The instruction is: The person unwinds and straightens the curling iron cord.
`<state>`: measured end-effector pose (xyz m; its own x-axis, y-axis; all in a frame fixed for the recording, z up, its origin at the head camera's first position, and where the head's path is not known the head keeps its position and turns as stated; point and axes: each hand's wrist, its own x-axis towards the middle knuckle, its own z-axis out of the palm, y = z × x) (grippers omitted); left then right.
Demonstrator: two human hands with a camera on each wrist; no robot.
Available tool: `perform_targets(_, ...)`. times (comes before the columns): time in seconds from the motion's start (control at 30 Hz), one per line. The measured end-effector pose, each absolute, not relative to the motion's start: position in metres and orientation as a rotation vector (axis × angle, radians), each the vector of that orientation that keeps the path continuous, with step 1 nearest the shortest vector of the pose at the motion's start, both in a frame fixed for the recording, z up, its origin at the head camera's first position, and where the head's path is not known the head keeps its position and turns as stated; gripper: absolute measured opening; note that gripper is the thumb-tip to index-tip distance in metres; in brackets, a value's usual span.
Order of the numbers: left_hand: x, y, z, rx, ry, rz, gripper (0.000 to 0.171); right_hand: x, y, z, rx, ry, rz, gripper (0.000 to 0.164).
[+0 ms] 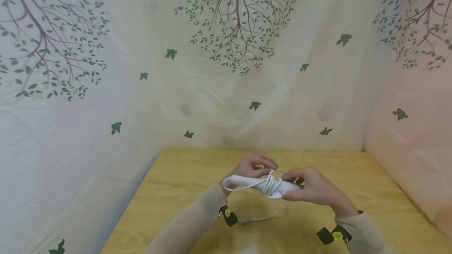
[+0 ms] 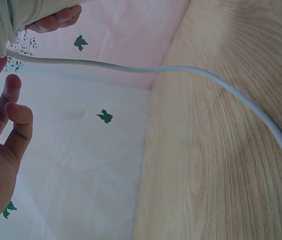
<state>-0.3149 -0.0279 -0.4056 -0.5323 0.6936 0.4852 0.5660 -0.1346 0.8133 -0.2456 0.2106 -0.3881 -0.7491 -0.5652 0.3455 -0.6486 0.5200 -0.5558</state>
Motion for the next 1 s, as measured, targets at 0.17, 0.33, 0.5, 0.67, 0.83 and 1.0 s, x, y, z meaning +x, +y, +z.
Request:
perform_targets(0.17,-0.3145,-0.0284,-0.4088,1.410,1.986,1.768,0.016,-0.2446,0.2112,-0.3906,1.044,-2.643,1.042,0.030)
perform_targets(0.33,-0.3156,-0.0290,-0.4097,1.410,1.992,1.779,0.015,-0.2452,0.2126,-0.3916,1.059,-2.627,1.044,0.028)
perform_targets(0.5,-0.3171,-0.0301,-0.4092,1.435,1.975,1.788,0.015,-0.2453,0.2129,-0.3897,1.058,-2.619,1.038,0.028)
perform_targets(0.67,-0.3174,-0.0305,-0.4097,1.459,1.991,1.768,0.014,-0.2448,0.2133,-0.3893,1.069,-2.624,1.052,0.029)
perform_targets(0.83,-0.3182,-0.0293,-0.4114,1.451,1.991,1.764,0.011,-0.2448,0.2150,-0.3911,1.093,-2.635,1.068,0.029)
perform_targets(1.0,-0.3205,-0.0312,-0.4119,1.405,1.982,1.764,0.009,-0.2442,0.2166,-0.3921,1.115,-2.640,1.087,0.027)
